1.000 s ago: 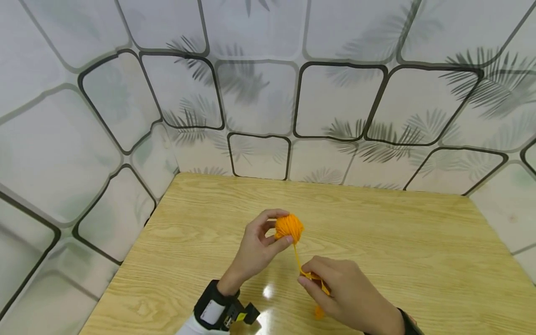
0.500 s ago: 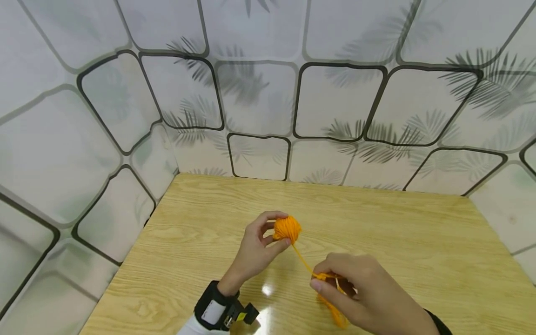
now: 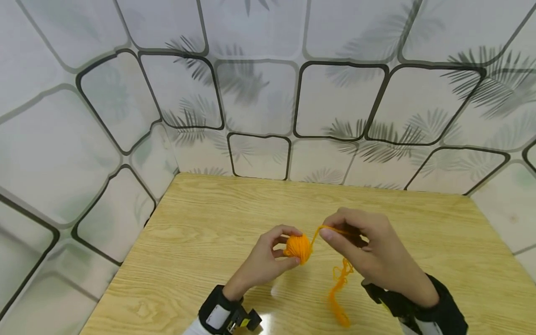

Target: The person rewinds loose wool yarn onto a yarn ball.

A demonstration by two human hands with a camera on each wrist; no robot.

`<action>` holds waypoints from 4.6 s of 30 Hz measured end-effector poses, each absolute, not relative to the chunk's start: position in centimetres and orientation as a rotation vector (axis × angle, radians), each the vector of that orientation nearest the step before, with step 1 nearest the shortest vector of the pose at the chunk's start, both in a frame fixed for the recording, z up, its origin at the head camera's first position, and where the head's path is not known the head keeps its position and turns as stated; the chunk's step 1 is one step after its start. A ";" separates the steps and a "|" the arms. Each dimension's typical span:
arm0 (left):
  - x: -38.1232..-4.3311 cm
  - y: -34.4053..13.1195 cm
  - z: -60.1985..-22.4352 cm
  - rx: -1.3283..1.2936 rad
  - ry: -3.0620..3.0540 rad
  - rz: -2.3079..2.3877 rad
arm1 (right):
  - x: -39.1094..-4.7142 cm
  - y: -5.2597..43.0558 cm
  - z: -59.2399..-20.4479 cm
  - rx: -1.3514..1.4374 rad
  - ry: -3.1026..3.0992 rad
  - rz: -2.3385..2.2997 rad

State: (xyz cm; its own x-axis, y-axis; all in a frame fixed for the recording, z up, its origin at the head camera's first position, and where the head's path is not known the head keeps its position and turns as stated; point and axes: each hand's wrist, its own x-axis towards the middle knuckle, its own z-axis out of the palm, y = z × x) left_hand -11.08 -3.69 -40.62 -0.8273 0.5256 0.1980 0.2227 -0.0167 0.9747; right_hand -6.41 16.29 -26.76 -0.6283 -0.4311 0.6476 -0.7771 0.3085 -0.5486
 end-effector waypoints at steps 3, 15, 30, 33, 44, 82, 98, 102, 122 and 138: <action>-11.0 -3.6 -41.1 0.849 2.000 1.924 | -7.6 16.6 -27.1 1.040 -2.214 1.248; -9.7 -3.6 -40.6 1.052 1.749 1.880 | -12.1 17.7 -29.3 0.893 -2.355 1.252; -9.0 -3.7 -38.3 1.181 1.571 2.123 | -14.9 18.5 -38.1 0.667 -2.549 1.388; -9.4 -3.8 -37.8 1.186 1.562 2.213 | -14.3 18.0 -39.4 0.686 -2.583 1.393; -11.6 -3.9 -35.9 0.915 1.742 2.494 | -9.5 16.2 -41.4 0.955 -2.644 1.502; -10.5 -3.3 -40.3 0.844 2.103 1.913 | -7.3 17.5 -30.1 0.814 -2.303 1.433; -7.3 -3.6 -36.5 1.180 1.649 1.924 | -11.4 18.1 -33.6 0.672 -2.347 1.703; -6.7 -3.6 -35.3 1.248 1.568 2.042 | -11.7 17.6 -35.1 0.614 -2.396 1.785; -9.6 -3.9 -35.4 0.932 1.782 2.414 | -8.2 15.6 -40.2 0.760 -2.534 1.963; -10.7 -3.7 -36.7 0.726 2.258 2.178 | -5.0 14.7 -38.1 0.846 -2.488 1.374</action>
State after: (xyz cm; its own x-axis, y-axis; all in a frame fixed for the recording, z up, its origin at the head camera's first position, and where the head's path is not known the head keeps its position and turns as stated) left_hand -10.71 -3.71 -36.66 -0.8955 0.2624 0.3594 0.3686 -0.0151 0.9294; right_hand -5.03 14.67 -38.09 -0.8230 -0.3939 0.4093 -0.5562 0.4126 -0.7213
